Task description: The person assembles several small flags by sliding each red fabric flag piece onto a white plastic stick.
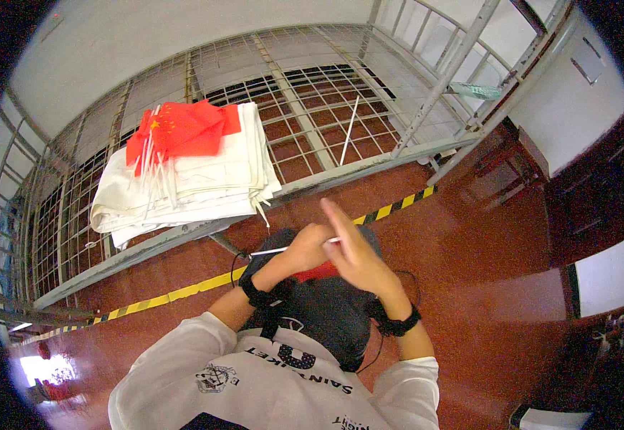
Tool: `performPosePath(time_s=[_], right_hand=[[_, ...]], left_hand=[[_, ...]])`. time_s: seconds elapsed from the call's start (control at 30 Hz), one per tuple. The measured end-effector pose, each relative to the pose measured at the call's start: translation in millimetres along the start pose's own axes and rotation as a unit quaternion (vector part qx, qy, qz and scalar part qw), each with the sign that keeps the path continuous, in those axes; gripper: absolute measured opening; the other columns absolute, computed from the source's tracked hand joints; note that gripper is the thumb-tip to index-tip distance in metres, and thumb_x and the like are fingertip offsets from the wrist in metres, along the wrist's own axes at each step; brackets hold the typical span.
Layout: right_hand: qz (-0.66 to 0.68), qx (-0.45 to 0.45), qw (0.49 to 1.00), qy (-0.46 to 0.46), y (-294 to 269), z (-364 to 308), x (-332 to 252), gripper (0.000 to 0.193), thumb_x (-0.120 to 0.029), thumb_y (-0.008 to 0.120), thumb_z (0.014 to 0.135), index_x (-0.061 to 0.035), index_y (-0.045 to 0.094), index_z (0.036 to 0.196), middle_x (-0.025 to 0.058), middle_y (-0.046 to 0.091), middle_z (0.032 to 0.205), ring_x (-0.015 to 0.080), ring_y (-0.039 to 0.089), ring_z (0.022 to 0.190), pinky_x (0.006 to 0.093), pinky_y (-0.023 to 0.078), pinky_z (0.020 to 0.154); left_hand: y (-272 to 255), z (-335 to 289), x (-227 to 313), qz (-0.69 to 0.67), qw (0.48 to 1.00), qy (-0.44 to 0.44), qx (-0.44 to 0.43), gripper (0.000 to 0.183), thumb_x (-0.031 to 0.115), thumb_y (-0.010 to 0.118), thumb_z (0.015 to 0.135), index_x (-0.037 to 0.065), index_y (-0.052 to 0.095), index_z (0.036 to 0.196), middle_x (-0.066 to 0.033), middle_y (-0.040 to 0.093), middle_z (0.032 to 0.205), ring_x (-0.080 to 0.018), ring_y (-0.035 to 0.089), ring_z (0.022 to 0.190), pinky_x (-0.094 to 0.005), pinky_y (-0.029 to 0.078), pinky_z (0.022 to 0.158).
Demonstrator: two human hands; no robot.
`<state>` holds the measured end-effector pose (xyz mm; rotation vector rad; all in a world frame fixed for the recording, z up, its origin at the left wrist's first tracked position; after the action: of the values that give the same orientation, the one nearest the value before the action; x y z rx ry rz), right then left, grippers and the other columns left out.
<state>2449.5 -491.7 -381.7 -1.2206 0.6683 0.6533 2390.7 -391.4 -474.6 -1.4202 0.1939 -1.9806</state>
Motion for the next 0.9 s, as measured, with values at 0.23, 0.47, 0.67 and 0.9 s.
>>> performPosePath(time_s=[0.23,0.47,0.67,0.9], right_hand=[[-0.032,-0.008,0.998,-0.057,13.7,11.3,1.3,0.081,-0.015,0.064,0.077,0.0007,0.011,0.137,0.0205,0.02,0.14,0.031,0.024,0.129,0.0368,0.023,0.103],[0.104,0.0,0.983,0.151,7.1,6.5,41.2,0.02,-0.011,0.064,0.078,0.0009,0.059,0.093,0.0013,0.059,0.079,0.0076,0.052,0.071,0.0238,0.043,0.065],[0.169,0.159,0.971,0.06,-29.6,66.1,17.6,0.014,-0.009,0.059,0.082,0.0014,0.059,0.091,0.0027,0.06,0.074,0.0082,0.055,0.068,0.0219,0.043,0.061],[0.195,0.163,0.959,0.125,-40.3,52.4,57.3,0.018,-0.016,0.053,0.087,-0.0006,0.058,0.097,0.006,0.061,0.078,0.0116,0.057,0.069,0.0236,0.045,0.062]], left_hand=[[-40.7,-6.1,31.2,-0.076,0.989,-0.112,-0.057,0.025,0.011,0.061,0.072,-0.004,0.055,0.092,-0.0221,0.059,0.087,-0.0339,0.058,0.085,-0.0383,0.045,0.072],[-100.7,-11.3,38.0,-0.353,0.93,-0.094,0.039,0.041,-0.001,0.043,0.084,0.005,0.035,0.124,-0.01,0.044,0.109,-0.0122,0.042,0.101,-0.0257,0.036,0.087],[-201.0,-2.5,18.6,-0.046,0.969,-0.057,0.236,0.029,0.005,0.047,0.085,0.0,0.047,0.114,-0.0148,0.055,0.103,-0.019,0.054,0.088,-0.0295,0.043,0.073],[-375.5,4.2,-114.1,0.13,0.925,-0.141,0.329,0.033,0.007,0.052,0.081,-0.002,0.05,0.113,-0.0156,0.061,0.097,-0.0219,0.057,0.087,-0.0327,0.044,0.076]])
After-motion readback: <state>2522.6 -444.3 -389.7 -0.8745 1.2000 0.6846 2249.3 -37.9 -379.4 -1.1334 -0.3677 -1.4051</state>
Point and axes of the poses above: each hand's wrist, its own z-axis towards the middle knuckle, its own y-axis out of the palm, x = y × z, the point moved 2 cm from there along z, towards the middle knuckle
